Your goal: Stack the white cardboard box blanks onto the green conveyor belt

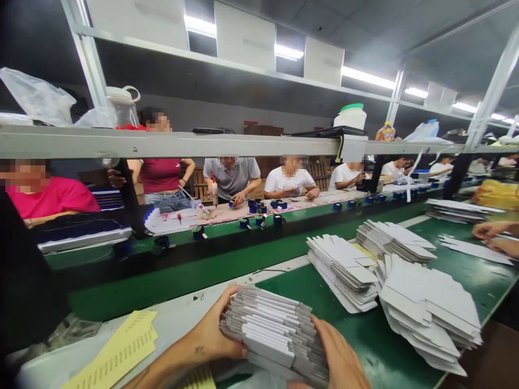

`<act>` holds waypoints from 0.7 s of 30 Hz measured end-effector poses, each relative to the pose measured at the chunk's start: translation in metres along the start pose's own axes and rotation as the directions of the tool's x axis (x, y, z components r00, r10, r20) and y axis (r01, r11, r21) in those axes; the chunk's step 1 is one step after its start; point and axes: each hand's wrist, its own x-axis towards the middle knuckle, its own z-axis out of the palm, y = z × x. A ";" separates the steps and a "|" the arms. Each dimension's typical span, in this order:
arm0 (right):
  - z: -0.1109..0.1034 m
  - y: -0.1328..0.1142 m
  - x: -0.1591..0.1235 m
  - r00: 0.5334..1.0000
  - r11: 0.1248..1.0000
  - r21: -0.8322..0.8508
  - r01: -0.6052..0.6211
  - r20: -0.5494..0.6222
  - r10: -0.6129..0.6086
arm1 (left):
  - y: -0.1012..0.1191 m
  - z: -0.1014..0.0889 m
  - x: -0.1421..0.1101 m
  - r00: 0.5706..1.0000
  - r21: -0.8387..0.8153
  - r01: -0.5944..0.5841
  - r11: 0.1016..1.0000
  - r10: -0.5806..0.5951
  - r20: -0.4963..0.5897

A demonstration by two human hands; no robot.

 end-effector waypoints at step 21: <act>-0.025 -0.042 0.015 0.999 0.977 0.210 0.035 -0.042 -0.027 | 0.018 0.017 -0.004 0.999 -0.061 0.032 0.998 -0.034 -0.034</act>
